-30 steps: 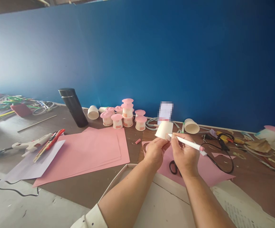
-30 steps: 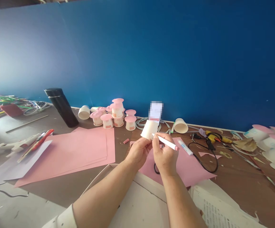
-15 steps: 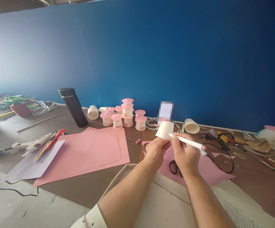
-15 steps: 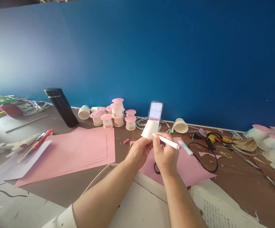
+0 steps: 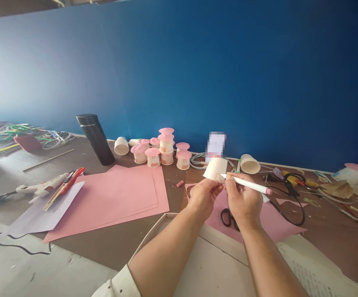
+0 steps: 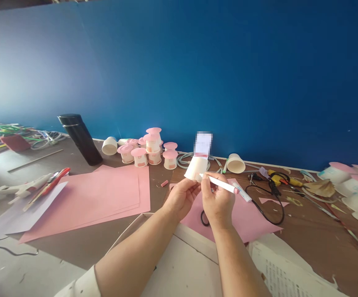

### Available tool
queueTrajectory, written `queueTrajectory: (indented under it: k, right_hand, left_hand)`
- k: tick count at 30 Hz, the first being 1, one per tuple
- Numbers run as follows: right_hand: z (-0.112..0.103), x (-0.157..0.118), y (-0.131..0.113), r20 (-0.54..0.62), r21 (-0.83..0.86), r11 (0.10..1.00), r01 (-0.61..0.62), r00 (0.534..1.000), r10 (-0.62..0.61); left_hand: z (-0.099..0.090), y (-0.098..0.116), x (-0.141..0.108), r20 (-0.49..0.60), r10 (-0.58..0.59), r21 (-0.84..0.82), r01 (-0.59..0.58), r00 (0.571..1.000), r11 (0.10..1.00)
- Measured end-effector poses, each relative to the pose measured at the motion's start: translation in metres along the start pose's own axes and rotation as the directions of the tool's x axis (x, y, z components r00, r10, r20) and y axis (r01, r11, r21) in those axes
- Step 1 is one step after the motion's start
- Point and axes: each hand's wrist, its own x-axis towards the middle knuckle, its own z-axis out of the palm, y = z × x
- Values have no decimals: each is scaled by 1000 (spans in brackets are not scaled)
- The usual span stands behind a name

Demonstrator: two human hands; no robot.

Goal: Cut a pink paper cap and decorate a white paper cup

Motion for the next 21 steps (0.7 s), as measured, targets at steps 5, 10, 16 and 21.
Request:
queueTrajectory:
  k: [5, 10, 16, 21]
  right_hand:
    - [0, 0, 0, 4, -5, 1000, -19, 1000, 19]
    - [-1, 1, 0, -13, -29, 1000, -4, 1000, 3]
    - [0, 0, 0, -13, -15, 1000, -17, 1000, 17]
    - [0, 1, 0, -16, -18, 1000, -20, 1000, 20]
  left_hand:
    - [-2, 0, 1, 8, -5, -9, 5, 1000, 1000]
    - [-2, 0, 1, 3, -20, -15, 20, 1000, 1000]
    - [-2, 1, 1, -2, -50, -36, 50, 999, 998]
    - [-2, 3, 0, -1, -66, -48, 66, 998, 997]
